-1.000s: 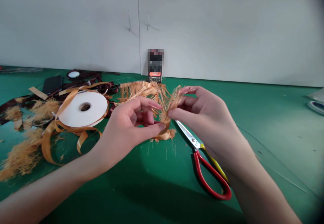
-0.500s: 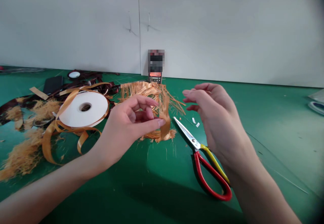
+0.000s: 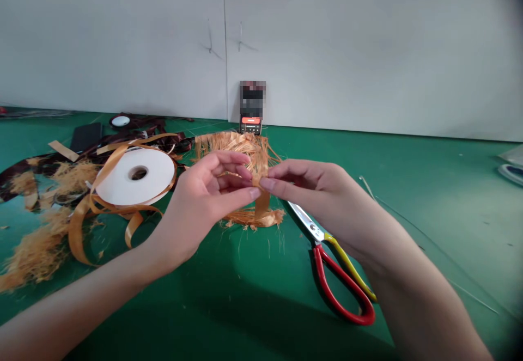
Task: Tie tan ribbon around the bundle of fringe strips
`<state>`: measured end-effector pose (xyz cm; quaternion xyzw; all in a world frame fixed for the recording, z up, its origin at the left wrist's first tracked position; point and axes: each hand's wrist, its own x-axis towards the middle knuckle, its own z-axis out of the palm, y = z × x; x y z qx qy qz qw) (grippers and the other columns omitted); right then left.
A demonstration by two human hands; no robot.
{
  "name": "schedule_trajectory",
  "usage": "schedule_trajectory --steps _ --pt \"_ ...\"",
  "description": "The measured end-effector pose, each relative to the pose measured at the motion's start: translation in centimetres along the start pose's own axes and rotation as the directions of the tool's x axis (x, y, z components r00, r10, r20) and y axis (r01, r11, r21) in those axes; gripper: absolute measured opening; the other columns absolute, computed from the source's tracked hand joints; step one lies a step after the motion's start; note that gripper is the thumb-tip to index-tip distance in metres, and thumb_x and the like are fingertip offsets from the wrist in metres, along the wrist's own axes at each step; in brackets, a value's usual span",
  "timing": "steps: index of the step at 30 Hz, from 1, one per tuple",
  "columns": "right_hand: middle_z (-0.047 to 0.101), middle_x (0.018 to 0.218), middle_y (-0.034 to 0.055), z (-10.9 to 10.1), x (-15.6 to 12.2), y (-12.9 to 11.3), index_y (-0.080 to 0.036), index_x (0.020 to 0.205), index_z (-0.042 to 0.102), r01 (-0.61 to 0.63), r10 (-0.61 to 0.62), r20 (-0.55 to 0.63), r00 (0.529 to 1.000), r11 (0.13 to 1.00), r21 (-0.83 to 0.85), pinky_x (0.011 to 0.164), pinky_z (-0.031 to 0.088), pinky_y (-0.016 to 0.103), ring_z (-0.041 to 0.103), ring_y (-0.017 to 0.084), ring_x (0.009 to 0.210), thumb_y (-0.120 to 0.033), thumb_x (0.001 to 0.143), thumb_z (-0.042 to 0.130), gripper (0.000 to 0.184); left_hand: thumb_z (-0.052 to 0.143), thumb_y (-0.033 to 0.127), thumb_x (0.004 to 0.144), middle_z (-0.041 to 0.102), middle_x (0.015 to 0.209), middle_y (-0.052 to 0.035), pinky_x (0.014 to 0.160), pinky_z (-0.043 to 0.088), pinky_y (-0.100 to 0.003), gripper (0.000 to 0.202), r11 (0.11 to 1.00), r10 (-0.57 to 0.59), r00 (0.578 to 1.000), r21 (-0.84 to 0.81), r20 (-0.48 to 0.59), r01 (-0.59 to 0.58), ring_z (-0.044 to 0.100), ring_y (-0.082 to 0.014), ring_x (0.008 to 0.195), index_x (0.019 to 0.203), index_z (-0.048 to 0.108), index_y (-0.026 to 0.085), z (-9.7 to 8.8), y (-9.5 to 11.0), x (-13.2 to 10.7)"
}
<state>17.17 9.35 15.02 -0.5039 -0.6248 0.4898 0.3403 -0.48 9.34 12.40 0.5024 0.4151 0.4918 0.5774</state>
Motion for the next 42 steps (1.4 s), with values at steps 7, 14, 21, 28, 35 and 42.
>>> schedule_trajectory --steps 7,14,21,28,35,42 --pt "0.059 0.069 -0.0038 -0.02 -0.22 -0.33 -0.019 0.073 0.064 0.086 -0.084 0.023 0.996 0.989 -0.118 0.059 0.040 0.023 0.049 0.009 0.065 -0.028 0.085 0.060 0.015 0.072 0.036 0.080 0.058 0.087 0.0034 0.076 0.040 -0.025 0.017 0.991 -0.125 0.989 0.057 0.074 0.121 0.054 -0.0121 0.083 0.082 0.063 0.021 -0.08 0.32 0.50" --pt "0.065 0.070 -0.0010 -0.22 -0.14 -0.23 -0.019 0.074 0.069 0.060 -0.062 -0.009 0.998 0.982 -0.177 0.061 0.041 0.025 0.052 0.011 0.066 -0.032 0.083 0.065 0.017 0.075 0.031 0.078 0.060 0.083 0.0043 0.078 0.039 -0.024 0.013 0.992 -0.114 0.991 0.066 0.074 0.109 0.052 -0.0111 0.085 0.079 0.067 0.022 -0.28 0.13 0.51" --pt "0.063 0.073 0.0004 -0.12 -0.16 -0.45 -0.017 0.076 0.063 0.045 -0.045 -0.007 0.999 0.998 -0.042 0.060 0.041 0.024 0.054 0.011 0.068 -0.031 0.087 0.061 0.017 0.075 0.030 0.078 0.061 0.082 0.0044 0.080 0.039 -0.022 0.013 0.989 -0.138 0.989 -0.044 0.058 0.141 0.052 -0.0094 0.082 0.081 0.067 0.020 -0.28 0.12 0.35" --pt "0.053 0.064 -0.0046 0.44 -0.31 -0.58 -0.017 0.077 0.058 0.044 -0.047 -0.028 0.999 0.995 -0.091 0.048 0.033 0.020 0.042 0.006 0.055 -0.026 0.092 0.053 0.018 0.068 0.028 0.085 0.059 0.081 0.0016 0.079 0.045 -0.021 0.013 0.982 -0.092 0.991 -0.157 0.092 0.106 0.056 -0.0100 0.082 0.079 0.066 0.016 -0.35 -0.21 0.60" --pt "0.053 0.061 -0.0058 0.28 -0.26 -0.59 -0.018 0.075 0.063 0.027 -0.029 -0.012 1.000 0.992 -0.127 0.049 0.034 0.020 0.044 0.006 0.055 -0.028 0.087 0.060 0.016 0.079 0.025 0.075 0.061 0.098 -0.0001 0.079 0.048 -0.023 0.034 0.981 -0.123 0.992 -0.149 0.040 0.128 0.059 -0.0137 0.095 0.103 0.061 0.020 -0.16 0.37 0.76" --pt "0.051 0.066 -0.0057 0.30 -0.47 -0.39 -0.021 0.079 0.051 0.033 -0.017 0.073 0.997 0.976 -0.216 0.054 0.038 0.022 0.046 0.007 0.059 -0.027 0.094 0.048 0.017 0.078 0.015 0.075 0.063 0.103 0.0003 0.078 0.048 -0.020 0.038 0.975 -0.147 0.986 -0.156 0.077 0.158 0.059 -0.0116 0.094 0.108 0.062 0.022 -0.16 0.12 0.50"
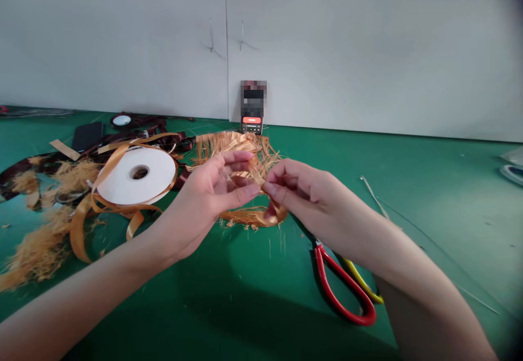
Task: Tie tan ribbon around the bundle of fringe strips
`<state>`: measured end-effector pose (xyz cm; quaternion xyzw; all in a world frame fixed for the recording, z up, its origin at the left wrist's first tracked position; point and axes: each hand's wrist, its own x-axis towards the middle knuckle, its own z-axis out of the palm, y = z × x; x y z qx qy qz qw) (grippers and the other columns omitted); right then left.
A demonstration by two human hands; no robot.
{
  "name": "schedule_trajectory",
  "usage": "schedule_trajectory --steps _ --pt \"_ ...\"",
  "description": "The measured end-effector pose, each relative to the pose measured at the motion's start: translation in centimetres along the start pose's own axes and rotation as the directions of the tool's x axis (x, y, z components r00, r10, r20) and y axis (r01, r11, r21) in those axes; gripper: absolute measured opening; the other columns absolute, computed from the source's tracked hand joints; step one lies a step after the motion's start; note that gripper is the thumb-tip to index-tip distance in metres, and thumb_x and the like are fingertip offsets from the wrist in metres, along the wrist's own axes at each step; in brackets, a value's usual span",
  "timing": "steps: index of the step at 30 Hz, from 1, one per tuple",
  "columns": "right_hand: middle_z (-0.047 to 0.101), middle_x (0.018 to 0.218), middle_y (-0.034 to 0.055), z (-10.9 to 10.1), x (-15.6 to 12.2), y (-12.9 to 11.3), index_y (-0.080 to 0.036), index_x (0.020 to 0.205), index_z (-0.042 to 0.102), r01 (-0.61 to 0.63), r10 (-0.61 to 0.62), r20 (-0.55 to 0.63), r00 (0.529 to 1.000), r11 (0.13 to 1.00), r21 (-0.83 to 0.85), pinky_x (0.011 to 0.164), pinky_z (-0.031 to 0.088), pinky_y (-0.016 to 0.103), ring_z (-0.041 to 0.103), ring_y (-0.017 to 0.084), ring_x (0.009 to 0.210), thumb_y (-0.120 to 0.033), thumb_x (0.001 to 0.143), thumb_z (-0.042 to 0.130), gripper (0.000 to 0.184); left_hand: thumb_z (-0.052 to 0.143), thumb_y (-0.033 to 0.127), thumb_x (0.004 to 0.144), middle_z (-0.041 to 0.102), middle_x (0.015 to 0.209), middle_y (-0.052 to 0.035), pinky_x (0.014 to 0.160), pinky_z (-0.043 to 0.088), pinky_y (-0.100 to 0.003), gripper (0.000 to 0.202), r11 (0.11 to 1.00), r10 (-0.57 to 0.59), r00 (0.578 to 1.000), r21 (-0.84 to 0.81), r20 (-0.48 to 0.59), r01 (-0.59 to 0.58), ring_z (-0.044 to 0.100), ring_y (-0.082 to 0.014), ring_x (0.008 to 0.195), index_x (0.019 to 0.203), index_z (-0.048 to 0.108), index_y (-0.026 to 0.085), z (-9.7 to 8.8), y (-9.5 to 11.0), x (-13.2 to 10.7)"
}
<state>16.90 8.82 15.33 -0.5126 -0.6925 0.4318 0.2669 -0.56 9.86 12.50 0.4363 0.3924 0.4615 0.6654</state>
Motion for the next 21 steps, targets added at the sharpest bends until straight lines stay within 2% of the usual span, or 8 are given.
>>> schedule_trajectory --steps 3,6,11,13,16,19,21 --pt "0.043 0.056 -0.0089 0.0 -0.2 -0.2 -0.022 0.079 0.046 -0.032 0.030 0.057 0.998 0.999 0.033 0.047 0.033 0.021 0.039 0.006 0.048 -0.030 0.096 0.046 0.019 0.073 0.009 0.076 0.062 0.095 0.0004 0.079 0.049 -0.020 0.030 0.984 -0.073 0.994 -0.158 0.087 0.086 0.059 -0.0098 0.087 0.103 0.065 0.020 -0.1 0.0 0.0" --pt "0.039 0.051 -0.0102 -0.2 -0.3 -0.4 -0.021 0.076 0.048 -0.009 0.007 0.072 0.997 1.000 0.026 0.043 0.027 0.021 0.031 0.005 0.043 -0.030 0.094 0.049 0.021 0.067 0.001 0.074 0.061 0.084 -0.0005 0.076 0.051 -0.021 0.026 0.943 -0.125 0.980 -0.287 0.152 0.165 0.059 -0.0100 0.080 0.096 0.066 0.016 -0.2 0.3 0.0" --pt "0.043 0.056 -0.0080 -0.7 -0.1 -0.3 -0.021 0.077 0.055 0.013 -0.024 0.111 0.993 0.995 0.096 0.041 0.029 0.020 0.034 0.005 0.044 -0.038 0.092 0.054 0.023 0.056 -0.005 0.074 0.060 0.086 -0.0039 0.076 0.054 -0.024 0.024 0.886 -0.171 0.967 -0.399 0.191 0.236 0.061 -0.0128 0.081 0.087 0.067 0.013 -0.1 0.7 0.0" --pt "0.046 0.060 -0.0069 -0.8 0.0 -0.1 -0.022 0.078 0.056 0.015 -0.027 0.113 0.993 0.995 0.101 0.041 0.030 0.020 0.035 0.005 0.045 -0.040 0.090 0.055 0.022 0.054 -0.005 0.074 0.059 0.084 -0.0041 0.071 0.054 -0.022 0.022 0.854 -0.182 0.958 -0.448 0.222 0.266 0.060 -0.0112 0.075 0.082 0.066 0.012 -0.2 0.7 0.1" --pt "0.042 0.056 -0.0077 -1.0 -0.1 0.1 -0.021 0.077 0.056 -0.005 -0.008 0.130 0.991 0.995 0.099 0.038 0.027 0.020 0.032 0.004 0.043 -0.041 0.089 0.057 0.023 0.055 -0.003 0.074 0.057 0.080 -0.0022 0.059 0.050 -0.017 0.019 0.810 -0.199 0.944 -0.498 0.264 0.310 0.052 -0.0056 0.059 0.082 0.065 0.011 -0.3 0.9 0.2" --pt "0.039 0.050 -0.0086 -1.3 -0.1 0.2 -0.020 0.075 0.059 -0.016 0.004 0.104 0.995 0.994 0.108 0.037 0.022 0.019 0.029 0.004 0.041 -0.038 0.087 0.060 0.021 0.057 0.003 0.077 0.056 0.078 -0.0011 0.048 0.042 -0.016 0.013 0.817 -0.189 0.948 -0.495 0.256 0.296 0.042 -0.0028 0.050 0.084 0.064 0.012 -0.6 1.4 0.2" --pt "0.039 0.049 -0.0087 -1.5 -0.1 0.1 -0.020 0.075 0.061 -0.011 0.006 0.041 0.999 0.992 0.126 0.037 0.021 0.019 0.027 0.004 0.041 -0.036 0.086 0.063 0.020 0.057 0.008 0.080 0.055 0.078 -0.0002 0.045 0.037 -0.016 0.010 0.849 -0.154 0.970 -0.477 0.188 0.228 0.037 -0.0028 0.048 0.084 0.064 0.014 -0.9 1.9 0.3"
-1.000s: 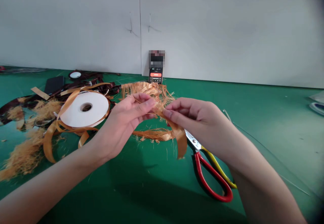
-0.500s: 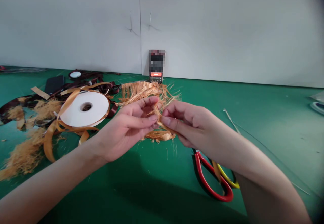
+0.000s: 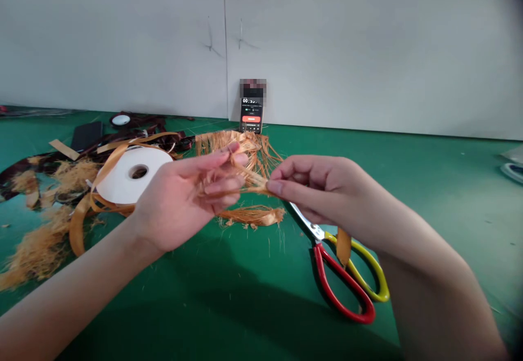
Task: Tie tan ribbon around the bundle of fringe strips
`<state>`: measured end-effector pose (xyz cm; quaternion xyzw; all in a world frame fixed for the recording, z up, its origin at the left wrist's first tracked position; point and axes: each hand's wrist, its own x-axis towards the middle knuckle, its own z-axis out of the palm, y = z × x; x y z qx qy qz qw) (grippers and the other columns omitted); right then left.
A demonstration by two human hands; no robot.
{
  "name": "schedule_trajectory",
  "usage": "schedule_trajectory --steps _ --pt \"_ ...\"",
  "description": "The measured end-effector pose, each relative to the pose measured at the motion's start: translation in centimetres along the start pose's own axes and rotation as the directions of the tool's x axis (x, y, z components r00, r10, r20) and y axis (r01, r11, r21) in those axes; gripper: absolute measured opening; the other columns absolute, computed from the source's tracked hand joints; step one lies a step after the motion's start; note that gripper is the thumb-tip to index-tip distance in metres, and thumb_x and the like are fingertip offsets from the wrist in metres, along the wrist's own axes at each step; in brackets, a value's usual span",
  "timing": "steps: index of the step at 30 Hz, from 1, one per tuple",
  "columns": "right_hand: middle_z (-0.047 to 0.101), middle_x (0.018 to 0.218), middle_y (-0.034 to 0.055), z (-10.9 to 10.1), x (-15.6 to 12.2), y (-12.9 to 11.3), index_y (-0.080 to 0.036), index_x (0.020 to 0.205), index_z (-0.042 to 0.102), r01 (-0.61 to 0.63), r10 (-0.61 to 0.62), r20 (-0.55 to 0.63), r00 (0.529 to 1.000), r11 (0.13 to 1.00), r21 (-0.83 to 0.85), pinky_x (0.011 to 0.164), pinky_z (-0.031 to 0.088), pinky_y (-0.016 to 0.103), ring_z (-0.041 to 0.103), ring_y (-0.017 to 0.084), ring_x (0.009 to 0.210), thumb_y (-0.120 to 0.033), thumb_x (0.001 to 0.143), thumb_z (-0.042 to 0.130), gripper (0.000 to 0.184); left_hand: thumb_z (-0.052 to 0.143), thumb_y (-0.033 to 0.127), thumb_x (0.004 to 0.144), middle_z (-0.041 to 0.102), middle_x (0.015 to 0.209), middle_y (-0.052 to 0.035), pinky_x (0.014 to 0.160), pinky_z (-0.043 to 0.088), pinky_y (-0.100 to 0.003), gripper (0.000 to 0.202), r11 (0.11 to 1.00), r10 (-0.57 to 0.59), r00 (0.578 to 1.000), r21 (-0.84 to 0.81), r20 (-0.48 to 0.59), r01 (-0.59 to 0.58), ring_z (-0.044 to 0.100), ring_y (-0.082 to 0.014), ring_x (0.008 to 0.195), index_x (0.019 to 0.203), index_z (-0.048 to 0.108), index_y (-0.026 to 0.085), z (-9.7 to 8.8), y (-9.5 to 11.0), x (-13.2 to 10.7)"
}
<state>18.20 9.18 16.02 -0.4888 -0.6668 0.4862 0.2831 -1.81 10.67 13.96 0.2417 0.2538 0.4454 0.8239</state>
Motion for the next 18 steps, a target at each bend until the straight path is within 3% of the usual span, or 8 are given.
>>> schedule_trajectory --steps 3,5,7,8,10,13,15,18 --pt "0.041 0.050 -0.0086 -0.3 0.0 -0.2 -0.020 0.076 0.066 0.027 -0.026 -0.082 0.996 0.999 0.021 0.038 0.024 0.019 0.029 0.003 0.042 -0.034 0.082 0.068 0.015 0.057 0.011 0.082 0.055 0.083 -0.0005 0.053 0.040 -0.017 0.009 0.964 0.205 0.970 0.197 -0.131 -0.177 0.044 -0.0059 0.059 0.083 0.065 0.015 -0.2 0.4 0.3" --pt "0.048 0.054 -0.0067 -0.4 0.0 -0.2 -0.020 0.077 0.069 0.052 -0.051 -0.105 0.993 0.999 0.010 0.041 0.029 0.018 0.035 0.004 0.046 -0.032 0.080 0.070 0.012 0.060 0.010 0.081 0.059 0.093 -0.0003 0.066 0.042 -0.017 0.011 0.841 0.415 0.892 0.451 -0.181 -0.300 0.052 -0.0092 0.078 0.086 0.067 0.017 -0.5 0.3 0.6" --pt "0.057 0.062 -0.0037 -0.4 0.0 -0.2 -0.021 0.077 0.071 0.065 -0.065 -0.111 0.992 0.998 -0.006 0.045 0.035 0.018 0.045 0.006 0.054 -0.032 0.078 0.072 0.011 0.063 0.014 0.082 0.061 0.102 0.0009 0.078 0.041 -0.018 0.013 0.677 0.563 0.815 0.643 -0.139 -0.358 0.053 -0.0125 0.098 0.092 0.068 0.021 -0.6 0.0 0.7" --pt "0.061 0.066 -0.0024 -0.3 0.0 -0.1 -0.021 0.077 0.071 0.064 -0.065 -0.111 0.992 0.998 -0.012 0.048 0.038 0.019 0.049 0.008 0.058 -0.033 0.078 0.072 0.011 0.063 0.019 0.084 0.062 0.106 0.0009 0.083 0.040 -0.019 0.012 0.617 0.593 0.799 0.694 -0.098 -0.372 0.052 -0.0143 0.104 0.095 0.068 0.023 -0.6 -0.1 0.6" --pt "0.065 0.071 -0.0010 -0.2 0.0 -0.1 -0.022 0.076 0.072 0.059 -0.060 -0.107 0.992 0.998 -0.019 0.052 0.042 0.021 0.054 0.010 0.063 -0.034 0.077 0.072 0.011 0.059 0.032 0.089 0.062 0.112 -0.0004 0.092 0.039 -0.023 0.016 0.566 0.560 0.829 0.731 -0.002 -0.381 0.051 -0.0181 0.114 0.101 0.068 0.025 -0.4 -0.4 0.2" --pt "0.066 0.070 -0.0017 0.1 0.0 -0.2 -0.023 0.076 0.072 0.047 -0.048 -0.099 0.994 0.999 -0.015 0.052 0.044 0.021 0.055 0.010 0.062 -0.033 0.077 0.073 0.010 0.059 0.045 0.088 0.064 0.113 -0.0022 0.092 0.042 -0.028 0.024 0.629 0.323 0.941 0.721 0.099 -0.292 0.054 -0.0210 0.112 0.102 0.068 0.026 0.1 -0.7 -0.4" --pt "0.066 0.068 -0.0018 0.2 -0.1 -0.3 -0.022 0.075 0.071 0.052 -0.054 -0.104 0.993 0.998 -0.023 0.050 0.044 0.021 0.054 0.009 0.058 -0.033 0.077 0.072 0.011 0.068 0.044 0.082 0.067 0.100 -0.0024 0.081 0.046 -0.028 0.023 0.687 0.156 0.984 0.707 0.081 -0.167 0.059 -0.0199 0.097 0.097 0.069 0.027 0.3 -0.8 -0.7" --pt "0.066 0.066 -0.0016 0.5 -0.1 -0.4 -0.022 0.074 0.069 0.057 -0.061 -0.125 0.990 0.998 -0.034 0.048 0.043 0.021 0.055 0.009 0.056 -0.032 0.077 0.073 0.011 0.076 0.035 0.076 0.063 0.081 -0.0004 0.066 0.042 -0.022 0.014 0.702 0.107 0.994 0.709 -0.008 -0.070 0.055 -0.0137 0.076 0.082 0.071 0.023 0.2 -1.1 -0.6"
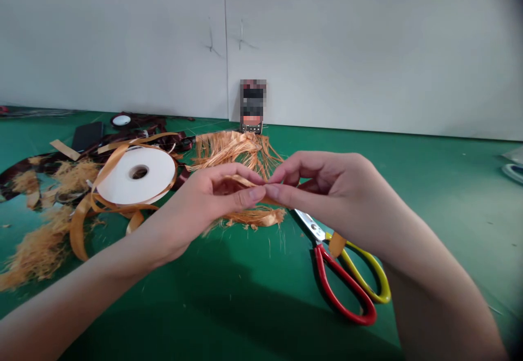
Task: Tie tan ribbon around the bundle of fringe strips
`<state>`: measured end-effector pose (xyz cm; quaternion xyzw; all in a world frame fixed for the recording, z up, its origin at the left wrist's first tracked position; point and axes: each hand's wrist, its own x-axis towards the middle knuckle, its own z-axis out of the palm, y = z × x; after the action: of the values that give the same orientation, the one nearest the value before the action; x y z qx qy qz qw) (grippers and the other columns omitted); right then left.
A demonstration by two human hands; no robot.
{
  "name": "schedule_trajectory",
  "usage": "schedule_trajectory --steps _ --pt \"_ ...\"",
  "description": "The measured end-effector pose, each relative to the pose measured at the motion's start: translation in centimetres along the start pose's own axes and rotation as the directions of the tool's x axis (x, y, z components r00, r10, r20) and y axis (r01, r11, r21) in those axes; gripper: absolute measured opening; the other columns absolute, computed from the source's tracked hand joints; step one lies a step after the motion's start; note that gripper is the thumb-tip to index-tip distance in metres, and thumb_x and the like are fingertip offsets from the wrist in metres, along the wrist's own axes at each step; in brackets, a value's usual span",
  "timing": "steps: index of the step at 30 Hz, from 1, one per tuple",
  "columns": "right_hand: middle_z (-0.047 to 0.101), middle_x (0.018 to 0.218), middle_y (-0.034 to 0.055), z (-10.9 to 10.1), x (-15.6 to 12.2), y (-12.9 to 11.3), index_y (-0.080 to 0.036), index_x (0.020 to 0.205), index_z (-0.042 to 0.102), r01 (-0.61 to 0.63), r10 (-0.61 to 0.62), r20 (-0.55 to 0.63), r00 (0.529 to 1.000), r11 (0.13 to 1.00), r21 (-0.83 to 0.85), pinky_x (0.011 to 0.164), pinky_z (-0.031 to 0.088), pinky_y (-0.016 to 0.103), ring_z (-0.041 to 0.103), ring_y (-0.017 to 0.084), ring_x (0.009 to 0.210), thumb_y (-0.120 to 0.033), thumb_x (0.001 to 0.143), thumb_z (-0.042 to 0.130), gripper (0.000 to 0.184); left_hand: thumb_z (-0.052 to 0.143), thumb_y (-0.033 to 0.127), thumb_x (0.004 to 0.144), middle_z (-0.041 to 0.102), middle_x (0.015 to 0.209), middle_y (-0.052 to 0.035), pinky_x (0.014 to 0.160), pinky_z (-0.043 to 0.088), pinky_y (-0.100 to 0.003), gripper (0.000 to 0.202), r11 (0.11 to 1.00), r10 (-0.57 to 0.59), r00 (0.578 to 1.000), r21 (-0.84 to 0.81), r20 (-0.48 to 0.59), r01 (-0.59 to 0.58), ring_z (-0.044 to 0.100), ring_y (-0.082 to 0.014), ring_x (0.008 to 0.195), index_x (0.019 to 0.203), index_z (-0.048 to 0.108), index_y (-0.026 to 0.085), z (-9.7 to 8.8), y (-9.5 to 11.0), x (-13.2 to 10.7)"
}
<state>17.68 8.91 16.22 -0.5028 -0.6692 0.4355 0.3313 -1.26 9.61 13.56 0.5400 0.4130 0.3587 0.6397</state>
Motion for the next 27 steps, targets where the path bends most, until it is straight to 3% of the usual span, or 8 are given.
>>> schedule_trajectory --steps 3,8,12,20,27 --pt "0.065 0.066 -0.0026 0.17 -0.02 0.07 -0.022 0.076 0.068 0.000 0.000 0.000 1.000 1.000 0.021 0.047 0.041 0.020 0.054 0.009 0.056 -0.031 0.075 0.075 0.012 0.074 0.027 0.078 0.055 0.076 0.0016 0.062 0.039 -0.018 0.010 0.994 -0.011 1.000 -0.111 -0.022 0.009 0.047 -0.0094 0.070 0.072 0.070 0.020 -0.02 -0.29 0.25" --pt "0.058 0.058 -0.0034 0.27 -0.06 0.16 -0.019 0.069 0.067 -0.002 0.000 0.035 0.999 0.999 0.040 0.044 0.031 0.021 0.043 0.007 0.051 -0.036 0.075 0.075 0.019 0.066 0.019 0.084 0.042 0.070 0.0017 0.056 0.037 -0.017 0.019 0.897 -0.077 0.982 -0.418 0.174 0.144 0.038 -0.0076 0.062 0.065 0.064 0.014 0.00 -0.50 0.33" --pt "0.057 0.058 -0.0037 0.35 -0.29 -0.12 -0.019 0.070 0.068 -0.001 -0.003 0.056 0.998 0.997 0.076 0.043 0.028 0.021 0.041 0.007 0.051 -0.036 0.075 0.075 0.019 0.062 0.017 0.084 0.041 0.067 0.0001 0.054 0.038 -0.019 0.018 0.810 -0.091 0.959 -0.540 0.268 0.228 0.036 -0.0085 0.059 0.067 0.065 0.011 0.15 -0.61 0.19" --pt "0.052 0.054 -0.0051 0.72 -0.34 -0.50 -0.020 0.066 0.066 0.003 -0.010 0.069 0.998 0.995 0.097 0.038 0.022 0.021 0.033 0.005 0.045 -0.036 0.074 0.076 0.020 0.062 0.029 0.086 0.030 0.061 0.0019 0.049 0.032 -0.022 0.026 0.763 -0.175 0.933 -0.556 0.314 0.330 0.027 -0.0103 0.054 0.065 0.061 0.014 0.18 -0.47 0.06" --pt "0.058 0.063 -0.0009 0.77 -0.37 -0.35 -0.020 0.071 0.064 -0.015 0.002 0.099 0.995 0.991 0.130 0.048 0.035 0.025 0.048 0.010 0.057 -0.043 0.079 0.070 0.025 0.064 0.051 0.081 0.033 0.064 0.0009 0.049 0.027 -0.027 0.036 0.839 -0.119 0.933 -0.469 0.340 0.278 0.027 -0.0120 0.056 0.067 0.063 0.017 -0.17 -0.25 -0.03"
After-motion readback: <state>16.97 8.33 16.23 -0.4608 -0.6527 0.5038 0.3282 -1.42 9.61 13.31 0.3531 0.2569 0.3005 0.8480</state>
